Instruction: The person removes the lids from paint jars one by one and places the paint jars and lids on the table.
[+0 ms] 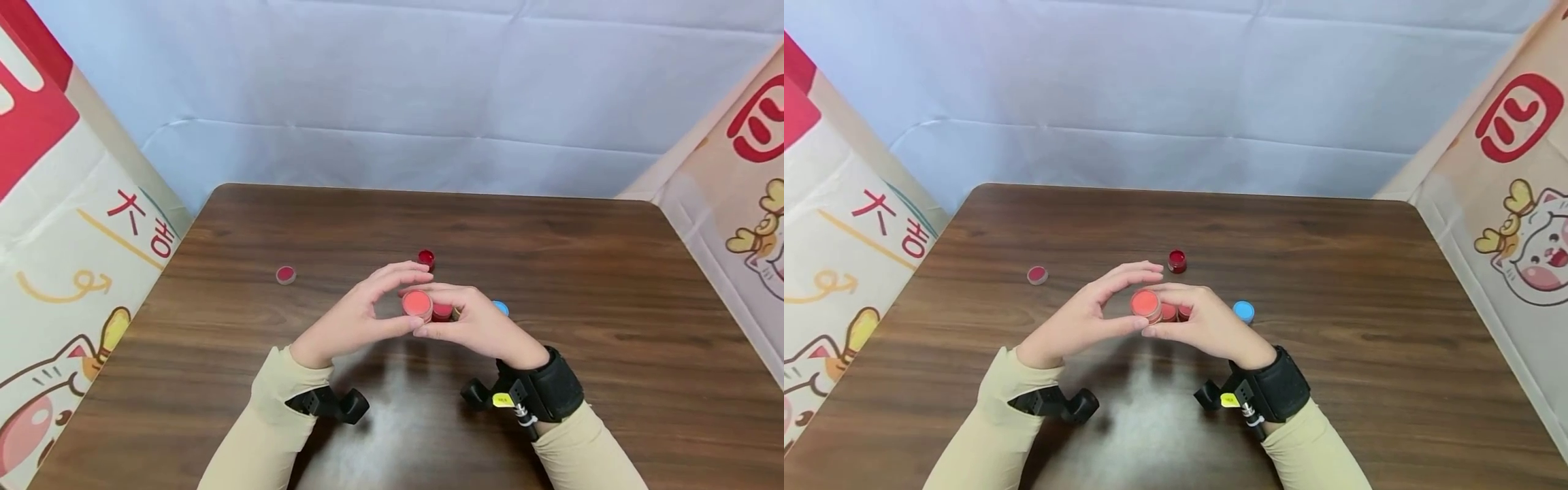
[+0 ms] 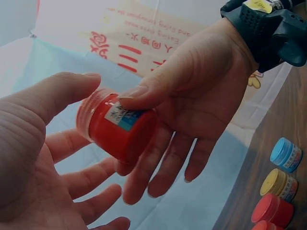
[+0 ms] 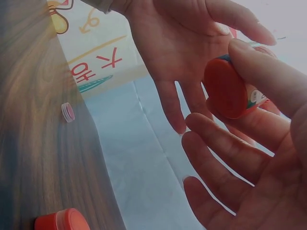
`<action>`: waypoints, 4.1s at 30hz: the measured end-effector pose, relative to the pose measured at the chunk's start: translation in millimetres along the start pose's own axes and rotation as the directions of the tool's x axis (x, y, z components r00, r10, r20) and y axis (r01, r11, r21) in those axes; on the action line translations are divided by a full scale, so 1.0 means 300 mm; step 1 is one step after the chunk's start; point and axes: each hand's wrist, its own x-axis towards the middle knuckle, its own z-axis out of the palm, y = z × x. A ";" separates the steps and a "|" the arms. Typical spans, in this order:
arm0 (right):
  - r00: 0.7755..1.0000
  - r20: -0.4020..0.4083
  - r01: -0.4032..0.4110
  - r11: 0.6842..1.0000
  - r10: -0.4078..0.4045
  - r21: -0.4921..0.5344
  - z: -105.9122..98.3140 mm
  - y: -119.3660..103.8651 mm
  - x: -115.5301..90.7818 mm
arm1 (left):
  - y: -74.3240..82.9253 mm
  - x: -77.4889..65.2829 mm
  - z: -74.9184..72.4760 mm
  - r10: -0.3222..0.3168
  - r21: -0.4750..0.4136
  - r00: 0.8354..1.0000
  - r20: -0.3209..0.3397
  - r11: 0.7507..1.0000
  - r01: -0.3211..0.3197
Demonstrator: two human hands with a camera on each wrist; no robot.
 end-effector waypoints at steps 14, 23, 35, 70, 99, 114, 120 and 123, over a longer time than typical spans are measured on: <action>0.999 -0.017 -0.028 0.999 0.027 -0.031 -0.013 0.000 -0.013 | 0.003 0.019 0.011 0.048 -0.014 0.999 0.025 0.999 -0.047; 1.000 -0.005 0.006 1.000 -0.006 -0.008 -0.008 0.007 -0.012 | 0.007 0.017 0.007 0.048 -0.018 0.999 0.016 0.999 -0.048; 1.000 0.007 0.024 1.000 -0.024 0.007 0.000 0.002 -0.001 | 0.009 0.000 -0.001 0.018 -0.057 1.000 0.014 0.998 -0.017; 0.998 0.016 0.062 0.998 -0.062 0.016 0.000 0.000 0.004 | 0.009 -0.004 -0.002 0.023 -0.057 0.999 0.024 0.998 -0.021; 0.998 0.007 0.068 0.998 -0.068 -0.001 0.009 -0.001 0.002 | 0.018 -0.006 0.002 -0.047 -0.029 0.999 0.005 0.998 0.047; 0.996 0.006 0.094 0.995 -0.094 -0.041 0.015 -0.004 0.009 | 0.008 -0.013 0.002 -0.003 -0.029 1.000 0.005 1.000 0.003; 0.997 0.008 0.075 0.997 -0.075 -0.021 0.004 -0.003 0.000 | 0.006 -0.001 0.002 0.012 -0.036 1.000 0.022 0.999 -0.011; 0.999 0.001 0.054 0.998 -0.054 -0.017 -0.005 -0.003 -0.005 | 0.006 0.009 -0.004 0.051 -0.026 0.998 0.039 0.998 -0.050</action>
